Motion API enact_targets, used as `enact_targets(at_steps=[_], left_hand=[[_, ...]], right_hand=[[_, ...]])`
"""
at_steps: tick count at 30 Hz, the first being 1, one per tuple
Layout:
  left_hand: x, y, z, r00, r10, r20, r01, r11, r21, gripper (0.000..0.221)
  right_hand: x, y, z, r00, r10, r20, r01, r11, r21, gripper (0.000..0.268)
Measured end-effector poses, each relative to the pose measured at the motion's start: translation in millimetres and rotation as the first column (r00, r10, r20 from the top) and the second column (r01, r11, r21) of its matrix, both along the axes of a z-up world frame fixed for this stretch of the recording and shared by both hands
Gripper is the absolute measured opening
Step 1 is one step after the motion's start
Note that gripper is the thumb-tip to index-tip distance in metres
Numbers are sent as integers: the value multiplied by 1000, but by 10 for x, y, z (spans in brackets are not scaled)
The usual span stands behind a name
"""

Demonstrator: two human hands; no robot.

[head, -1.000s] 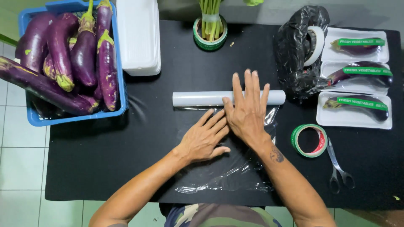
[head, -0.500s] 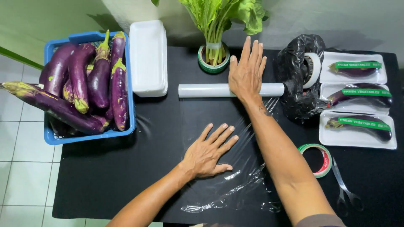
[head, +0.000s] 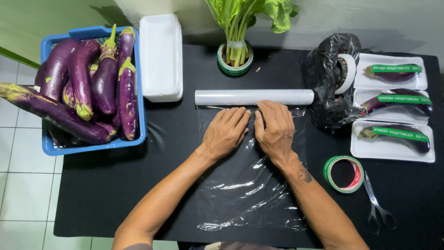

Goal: The person places an eggplant onto a foam tray, wraps it with plastic film from a dispenser, and secures the packaging with green tape labeled 'Fresh Vegetables' using scissors.

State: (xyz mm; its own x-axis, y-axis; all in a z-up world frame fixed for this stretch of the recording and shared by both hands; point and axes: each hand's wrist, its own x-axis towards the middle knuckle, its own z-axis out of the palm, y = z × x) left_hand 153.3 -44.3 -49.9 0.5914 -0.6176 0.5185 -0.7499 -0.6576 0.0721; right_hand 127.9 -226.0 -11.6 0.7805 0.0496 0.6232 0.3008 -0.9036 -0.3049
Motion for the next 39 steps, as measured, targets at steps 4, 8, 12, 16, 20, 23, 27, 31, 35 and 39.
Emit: enact_targets(at_steps=[4,8,12,16,20,23,27,31,35,39], left_hand=[[43,45,-22,1000,2,-30,-4,999,-48,44],[-1,62,152,989,92,-111,-95,995,-22,56],[-43,45,293,970,161,-184,-158,987,31,63],[-51,58,292,960,226,-164,-220,974,51,66],[-69,61,383,912,316,-261,-303,949,91,67],[-77,61,403,882,361,-304,-344,933,110,70],[-98,60,463,820,406,-402,-379,913,150,79],[-106,56,509,788,418,-451,-399,906,142,84],[-110,44,577,759,433,-487,-418,897,146,87],[-97,49,616,737,452,-502,-412,890,197,89]], right_hand=[[65,-12,-125,999,42,-1,-42,997,-72,14],[88,-12,-226,999,22,25,-19,994,-107,15],[80,2,-187,999,-16,38,21,992,-123,25],[52,19,-158,999,-50,2,50,993,-104,29],[46,15,-180,993,-109,-39,105,990,-90,35],[50,16,-184,989,-132,-63,127,989,-78,37],[48,22,-199,978,-148,-148,147,989,-16,48],[38,30,-186,972,-155,-177,157,988,-3,56],[27,46,-121,965,-161,-206,165,986,2,61],[25,53,-90,943,-132,-304,143,990,16,63]])
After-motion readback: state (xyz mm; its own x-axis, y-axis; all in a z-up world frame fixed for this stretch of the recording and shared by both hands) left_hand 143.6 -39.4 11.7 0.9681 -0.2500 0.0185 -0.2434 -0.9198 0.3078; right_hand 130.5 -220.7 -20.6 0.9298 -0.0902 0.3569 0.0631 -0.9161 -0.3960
